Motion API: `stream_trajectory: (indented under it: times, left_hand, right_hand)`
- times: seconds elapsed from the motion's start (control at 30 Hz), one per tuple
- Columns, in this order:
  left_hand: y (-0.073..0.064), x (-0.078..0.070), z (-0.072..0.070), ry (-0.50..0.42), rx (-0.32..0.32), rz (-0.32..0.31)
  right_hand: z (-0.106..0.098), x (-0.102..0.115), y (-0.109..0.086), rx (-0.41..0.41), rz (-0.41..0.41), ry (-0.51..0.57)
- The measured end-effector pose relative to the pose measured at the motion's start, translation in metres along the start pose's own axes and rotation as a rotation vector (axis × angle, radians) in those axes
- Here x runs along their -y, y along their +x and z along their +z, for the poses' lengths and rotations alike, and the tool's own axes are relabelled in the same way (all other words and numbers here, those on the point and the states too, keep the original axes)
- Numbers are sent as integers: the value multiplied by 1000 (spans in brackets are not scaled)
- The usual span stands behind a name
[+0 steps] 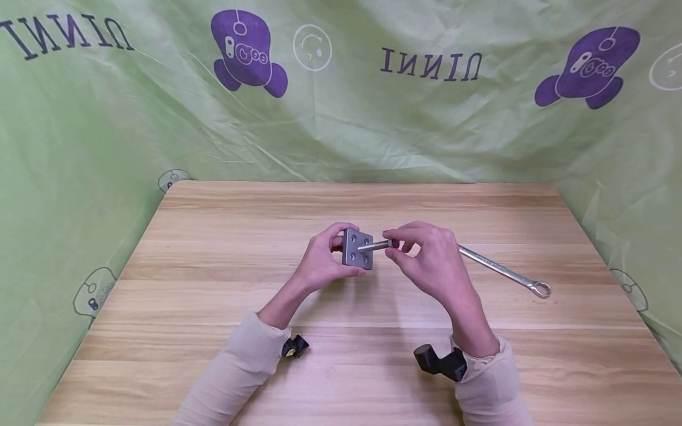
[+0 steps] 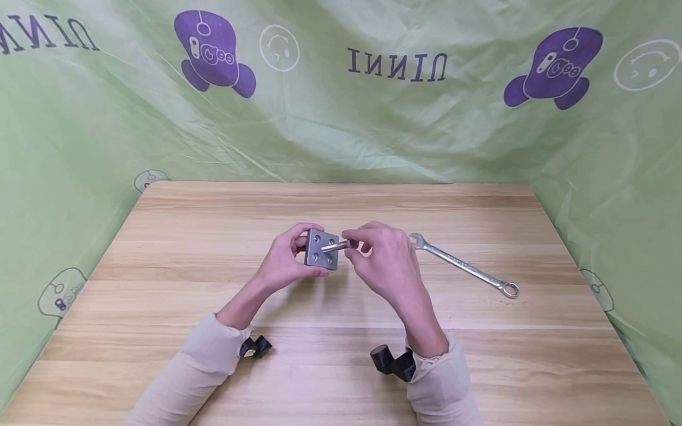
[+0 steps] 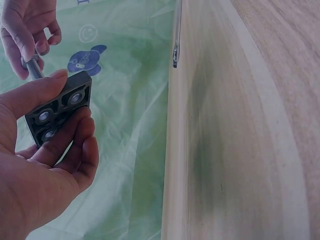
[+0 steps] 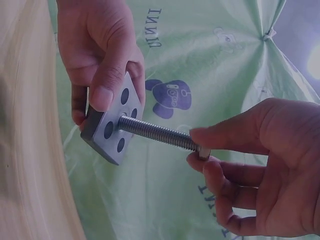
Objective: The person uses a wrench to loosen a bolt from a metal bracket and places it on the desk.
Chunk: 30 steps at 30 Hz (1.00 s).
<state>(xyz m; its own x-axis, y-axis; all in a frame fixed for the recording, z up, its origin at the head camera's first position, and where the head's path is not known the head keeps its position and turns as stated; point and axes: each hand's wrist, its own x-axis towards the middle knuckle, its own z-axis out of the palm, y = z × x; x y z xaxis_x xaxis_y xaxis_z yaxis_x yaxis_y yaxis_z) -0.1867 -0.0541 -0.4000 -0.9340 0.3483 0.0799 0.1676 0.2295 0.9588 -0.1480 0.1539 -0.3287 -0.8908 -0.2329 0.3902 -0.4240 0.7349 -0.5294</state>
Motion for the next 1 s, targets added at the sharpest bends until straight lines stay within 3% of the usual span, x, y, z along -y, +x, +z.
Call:
stream_trajectory:
  times: [0.2,0.47,0.8,1.0]
  left_hand:
    - [-1,-1,0,-5,-7,13]
    - [-1,0,0,11,-13,18]
    - [-1,-1,-1,30,-18,22]
    - [-1,-2,0,36,-7,10]
  right_hand:
    - [1,2,0,-5,-28,6]
    - [-1,0,-1,48,-16,6]
    - [-2,3,3,145,235,-3]
    - [2,5,2,131,265,-49]
